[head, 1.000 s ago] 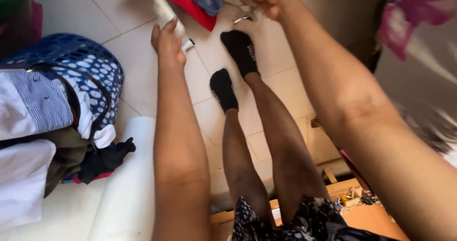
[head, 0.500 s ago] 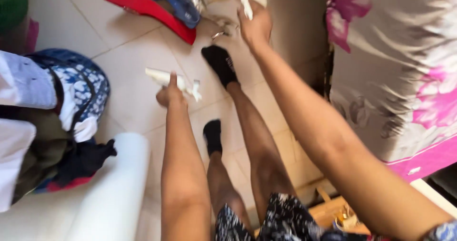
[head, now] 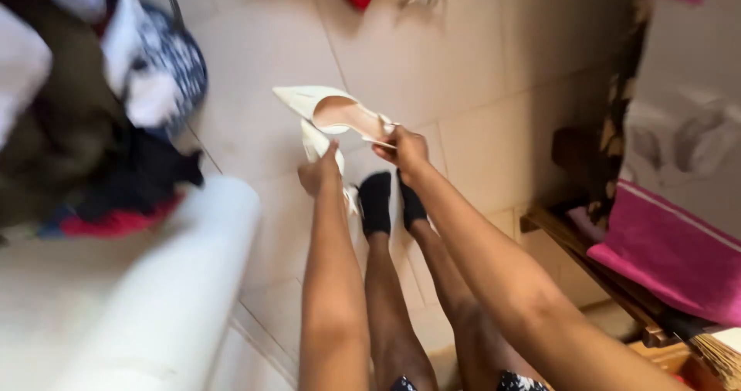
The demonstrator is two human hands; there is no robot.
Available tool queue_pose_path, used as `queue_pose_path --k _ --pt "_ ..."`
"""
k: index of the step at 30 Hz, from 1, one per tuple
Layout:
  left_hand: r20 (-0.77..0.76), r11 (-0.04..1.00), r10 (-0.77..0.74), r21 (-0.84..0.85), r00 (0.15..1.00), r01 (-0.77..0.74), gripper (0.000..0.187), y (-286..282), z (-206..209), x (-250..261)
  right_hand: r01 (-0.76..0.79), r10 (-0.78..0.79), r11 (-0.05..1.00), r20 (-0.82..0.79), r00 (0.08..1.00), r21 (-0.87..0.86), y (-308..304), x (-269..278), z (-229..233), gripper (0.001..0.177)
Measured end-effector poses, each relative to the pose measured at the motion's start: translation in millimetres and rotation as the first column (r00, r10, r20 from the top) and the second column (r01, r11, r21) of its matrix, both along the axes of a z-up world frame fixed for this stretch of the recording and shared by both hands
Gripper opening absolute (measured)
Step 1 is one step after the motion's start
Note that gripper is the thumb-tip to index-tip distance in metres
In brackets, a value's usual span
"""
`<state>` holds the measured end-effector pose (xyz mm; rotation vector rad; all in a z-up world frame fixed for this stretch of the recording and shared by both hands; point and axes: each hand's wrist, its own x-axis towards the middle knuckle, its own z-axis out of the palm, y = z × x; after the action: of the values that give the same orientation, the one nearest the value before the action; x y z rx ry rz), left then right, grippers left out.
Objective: Picking up various shoes and heels from a wardrobe shelf and placing them on the floor.
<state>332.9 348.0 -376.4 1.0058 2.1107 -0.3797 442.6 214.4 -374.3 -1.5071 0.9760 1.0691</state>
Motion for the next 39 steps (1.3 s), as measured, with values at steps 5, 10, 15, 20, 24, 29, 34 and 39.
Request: queue_pose_path --k 5,10,15,20,24,29,34,39 --pt "-0.011 0.999 -0.014 -0.038 1.0 0.013 0.077 -25.9 -40.6 -39.0 0.017 -0.006 0.997 -0.15 0.989 0.077 -62.7 -92.2 -86.3 0.027" --pt "0.262 0.999 -0.041 0.036 0.964 0.033 0.084 -78.8 -145.9 -97.5 -0.304 0.296 0.953 -0.228 0.927 0.003 -119.4 -95.1 -87.6 0.026" --pt "0.481 0.983 -0.181 0.121 0.858 0.14 0.074 -104.7 -126.4 -75.8 -0.405 0.402 0.914 -0.07 0.913 -0.025 -163.6 -31.0 -25.4 0.034" --pt "0.616 0.981 -0.183 0.162 0.766 0.103 0.055 -130.5 -19.8 -16.5 -0.415 0.401 0.907 0.147 0.904 0.076 -167.3 43.8 101.8 0.028" --pt "0.776 0.918 -0.395 0.317 0.492 0.237 0.047 -151.0 114.0 52.2 -0.357 0.311 0.93 0.328 0.892 0.088 -146.0 83.6 249.2 0.028" --pt "0.833 0.811 -0.522 0.42 0.18 0.407 0.045 -148.0 345.7 99.5 -0.424 0.3 0.9 0.557 0.774 0.104 -149.8 85.3 429.5 0.028" --pt "0.834 0.614 -0.544 0.474 -0.097 0.631 0.039 -164.8 515.4 105.7 -0.529 0.392 0.847 0.729 0.561 -0.048 -224.6 59.7 584.3 0.026" --pt "0.784 0.414 -0.581 0.518 -0.22 0.748 0.038 -214.0 597.1 82.0 -0.368 0.319 0.921 0.792 0.521 -0.129 -356.2 -10.6 665.4 0.026"
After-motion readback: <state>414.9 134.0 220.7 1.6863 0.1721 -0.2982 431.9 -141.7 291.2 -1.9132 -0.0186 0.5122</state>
